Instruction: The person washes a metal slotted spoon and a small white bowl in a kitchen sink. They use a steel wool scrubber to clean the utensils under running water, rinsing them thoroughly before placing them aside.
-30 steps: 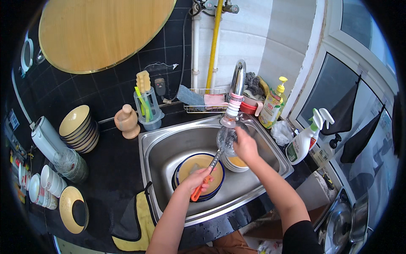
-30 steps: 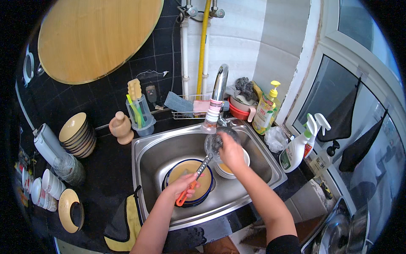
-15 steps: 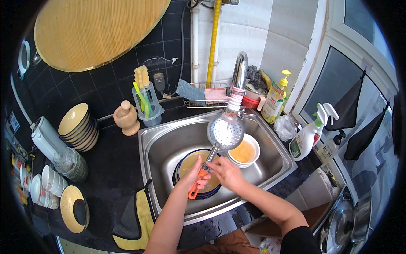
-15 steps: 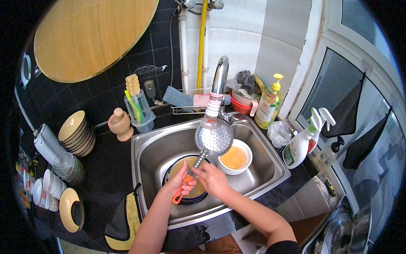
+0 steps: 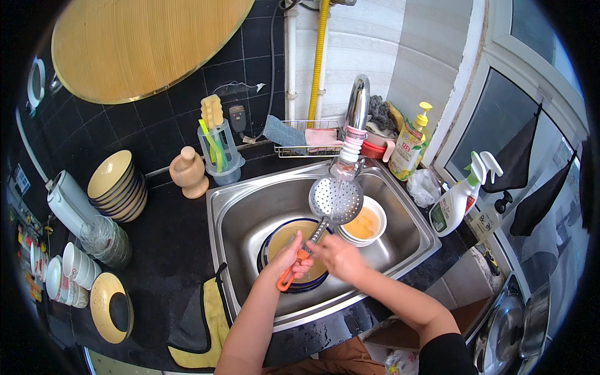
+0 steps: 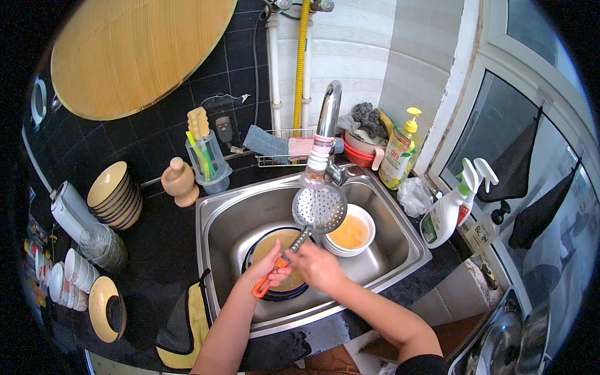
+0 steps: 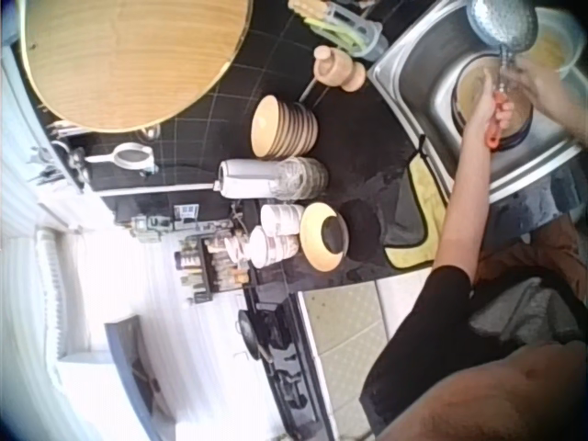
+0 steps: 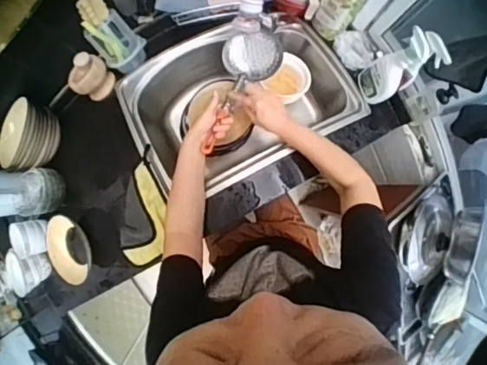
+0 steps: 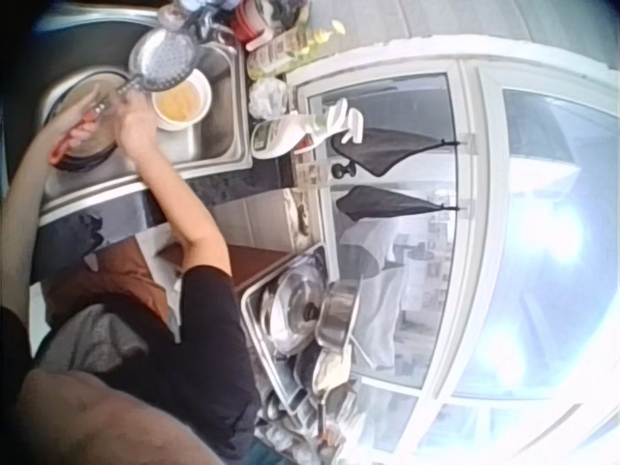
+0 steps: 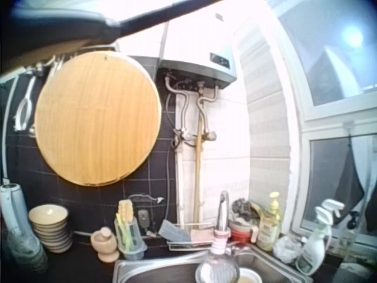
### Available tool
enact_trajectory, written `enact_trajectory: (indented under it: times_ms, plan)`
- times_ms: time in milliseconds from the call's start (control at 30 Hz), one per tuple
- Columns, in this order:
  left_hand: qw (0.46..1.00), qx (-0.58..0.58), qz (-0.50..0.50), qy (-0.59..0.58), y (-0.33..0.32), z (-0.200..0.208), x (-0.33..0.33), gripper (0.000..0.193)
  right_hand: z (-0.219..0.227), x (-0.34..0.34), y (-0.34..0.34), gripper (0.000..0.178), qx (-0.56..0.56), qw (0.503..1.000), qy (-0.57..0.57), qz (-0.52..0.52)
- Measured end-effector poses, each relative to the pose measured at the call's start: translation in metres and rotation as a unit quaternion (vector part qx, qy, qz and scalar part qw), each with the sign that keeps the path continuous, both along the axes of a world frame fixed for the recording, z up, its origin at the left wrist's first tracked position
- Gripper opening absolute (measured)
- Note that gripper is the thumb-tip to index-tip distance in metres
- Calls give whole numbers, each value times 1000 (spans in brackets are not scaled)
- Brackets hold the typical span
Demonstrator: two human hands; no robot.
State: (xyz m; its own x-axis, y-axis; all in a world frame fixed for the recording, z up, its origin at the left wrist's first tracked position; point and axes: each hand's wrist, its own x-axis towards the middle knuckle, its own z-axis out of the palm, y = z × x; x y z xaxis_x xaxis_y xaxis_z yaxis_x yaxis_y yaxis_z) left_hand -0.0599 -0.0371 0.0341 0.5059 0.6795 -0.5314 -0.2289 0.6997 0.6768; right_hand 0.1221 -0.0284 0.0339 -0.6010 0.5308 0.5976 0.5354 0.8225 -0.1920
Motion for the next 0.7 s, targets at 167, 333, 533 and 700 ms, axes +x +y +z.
enact_trajectory:
  times_ms: [167,333,533,700]
  plan:
    - [1000,19,15,-20,-4,9,5,68,3,9,8,42,-16,997,-43,-70]
    - [996,27,-71,-47,4,-11,-9,70,7,7,-6,45,30,995,-96,-24]
    - [997,27,-69,-34,1,-4,-4,69,6,10,-11,55,34,994,-101,-7]
    - [997,31,-68,0,-2,2,-3,70,10,10,-3,56,43,992,-110,-34]
